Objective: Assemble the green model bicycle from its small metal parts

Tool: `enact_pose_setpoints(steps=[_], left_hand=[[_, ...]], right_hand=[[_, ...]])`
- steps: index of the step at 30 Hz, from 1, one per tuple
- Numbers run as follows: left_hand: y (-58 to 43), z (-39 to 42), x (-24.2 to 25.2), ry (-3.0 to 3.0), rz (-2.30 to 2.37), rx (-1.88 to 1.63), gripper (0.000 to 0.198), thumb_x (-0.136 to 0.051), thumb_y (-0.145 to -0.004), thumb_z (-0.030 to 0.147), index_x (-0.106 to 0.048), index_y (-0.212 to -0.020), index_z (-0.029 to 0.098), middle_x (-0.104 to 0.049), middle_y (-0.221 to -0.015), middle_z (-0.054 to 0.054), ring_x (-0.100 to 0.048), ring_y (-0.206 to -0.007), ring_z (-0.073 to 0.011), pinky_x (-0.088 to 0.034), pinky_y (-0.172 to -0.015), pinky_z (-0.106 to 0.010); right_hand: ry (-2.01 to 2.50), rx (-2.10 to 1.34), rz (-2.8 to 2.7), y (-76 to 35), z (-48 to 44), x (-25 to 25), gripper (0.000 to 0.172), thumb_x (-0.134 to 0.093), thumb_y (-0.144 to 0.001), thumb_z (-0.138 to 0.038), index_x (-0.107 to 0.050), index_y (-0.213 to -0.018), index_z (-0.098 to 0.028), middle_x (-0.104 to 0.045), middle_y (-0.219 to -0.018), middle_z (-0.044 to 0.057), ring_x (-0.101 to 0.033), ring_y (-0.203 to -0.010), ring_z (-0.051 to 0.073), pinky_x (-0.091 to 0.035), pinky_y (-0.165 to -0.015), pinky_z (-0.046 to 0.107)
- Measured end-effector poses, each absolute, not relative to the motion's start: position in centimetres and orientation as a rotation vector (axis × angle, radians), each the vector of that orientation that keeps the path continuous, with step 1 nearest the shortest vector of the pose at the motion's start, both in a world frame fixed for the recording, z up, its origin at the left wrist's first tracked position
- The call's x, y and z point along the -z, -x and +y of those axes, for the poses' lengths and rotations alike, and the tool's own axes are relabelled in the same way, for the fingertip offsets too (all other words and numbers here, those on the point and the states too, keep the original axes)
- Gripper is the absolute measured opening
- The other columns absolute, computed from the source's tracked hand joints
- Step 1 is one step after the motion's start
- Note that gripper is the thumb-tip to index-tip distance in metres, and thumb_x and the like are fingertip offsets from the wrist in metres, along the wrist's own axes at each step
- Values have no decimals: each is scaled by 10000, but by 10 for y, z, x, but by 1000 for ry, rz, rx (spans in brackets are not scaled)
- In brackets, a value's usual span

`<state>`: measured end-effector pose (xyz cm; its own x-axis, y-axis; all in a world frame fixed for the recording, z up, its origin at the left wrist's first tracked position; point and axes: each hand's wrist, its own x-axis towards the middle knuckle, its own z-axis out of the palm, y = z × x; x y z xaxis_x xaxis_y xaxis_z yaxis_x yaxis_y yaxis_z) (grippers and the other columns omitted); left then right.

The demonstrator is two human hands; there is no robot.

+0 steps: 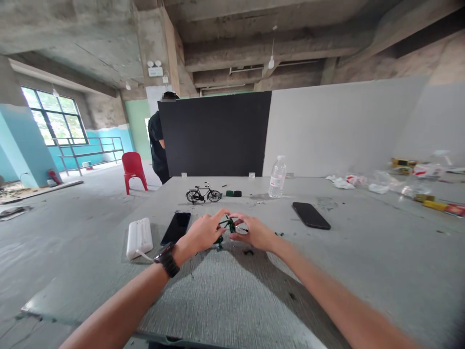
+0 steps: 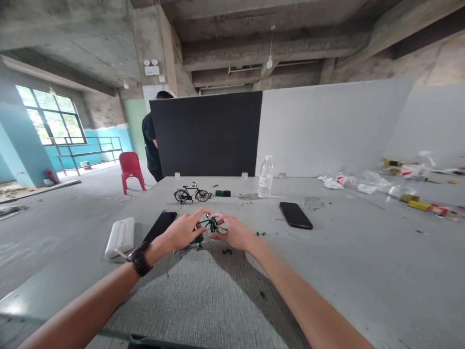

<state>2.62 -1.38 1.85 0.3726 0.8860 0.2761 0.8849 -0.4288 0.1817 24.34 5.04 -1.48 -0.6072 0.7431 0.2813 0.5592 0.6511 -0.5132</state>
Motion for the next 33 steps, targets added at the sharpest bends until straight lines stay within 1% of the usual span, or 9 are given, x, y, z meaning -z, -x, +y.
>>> enact_pose_setpoints(steps=[6,13,17,20,25,29,33], left_hand=[[-26,-10,-17,-2549,1665,-534,463,-548,-962,316,-445,-1411,278,-723,-915,-68,-717,-919,-269,-515,-793,-340],[-24,-10,-14,-2573,1609,-606,447,-539,-970,317,-448,-1405,275,-721,-859,-53,-711,-865,-268,-509,-778,-360],[-22,-8,-14,-2549,1596,-608,506,-561,-947,277,-412,-1431,272,-720,-852,-45,-712,-857,-267,-507,-766,-354],[-22,-9,-15,-2541,1619,-598,547,-563,-949,279,-368,-1460,254,-716,-850,-46,-714,-857,-262,-509,-769,-352],[-23,-12,-17,-2522,1640,-554,477,-555,-964,298,-406,-1413,240,-725,-905,-55,-716,-884,-240,-511,-797,-336],[-23,-12,-18,-2522,1618,-560,461,-560,-963,286,-408,-1395,233,-731,-864,-33,-710,-850,-231,-501,-775,-322],[-23,-12,-19,-2540,1617,-568,452,-569,-957,267,-414,-1380,226,-724,-816,-17,-704,-826,-228,-488,-755,-312]], right_hand=[[1028,-540,-2388,-242,48,11,631,-742,-806,-511,-548,-1360,-281,-716,-1161,94,-679,-1073,285,-503,-943,426],[1028,-518,-2393,-242,49,13,655,-726,-811,-547,-535,-1371,-265,-713,-1159,111,-681,-1059,298,-504,-931,449],[1004,-519,-2382,-242,50,15,660,-735,-801,-562,-548,-1359,-265,-712,-1169,109,-679,-1066,291,-509,-933,432],[1010,-528,-2383,-241,51,17,679,-736,-799,-566,-542,-1375,-264,-711,-1177,110,-680,-1060,287,-514,-928,426],[1003,-509,-2382,-239,51,18,690,-734,-801,-559,-541,-1386,-247,-711,-1161,117,-676,-1065,287,-509,-926,414],[1037,-517,-2384,-239,51,18,726,-723,-793,-598,-528,-1397,-246,-704,-1164,118,-683,-1032,290,-514,-889,409],[1056,-518,-2390,-239,51,17,730,-714,-797,-609,-521,-1399,-244,-701,-1169,123,-682,-1035,296,-506,-892,417]])
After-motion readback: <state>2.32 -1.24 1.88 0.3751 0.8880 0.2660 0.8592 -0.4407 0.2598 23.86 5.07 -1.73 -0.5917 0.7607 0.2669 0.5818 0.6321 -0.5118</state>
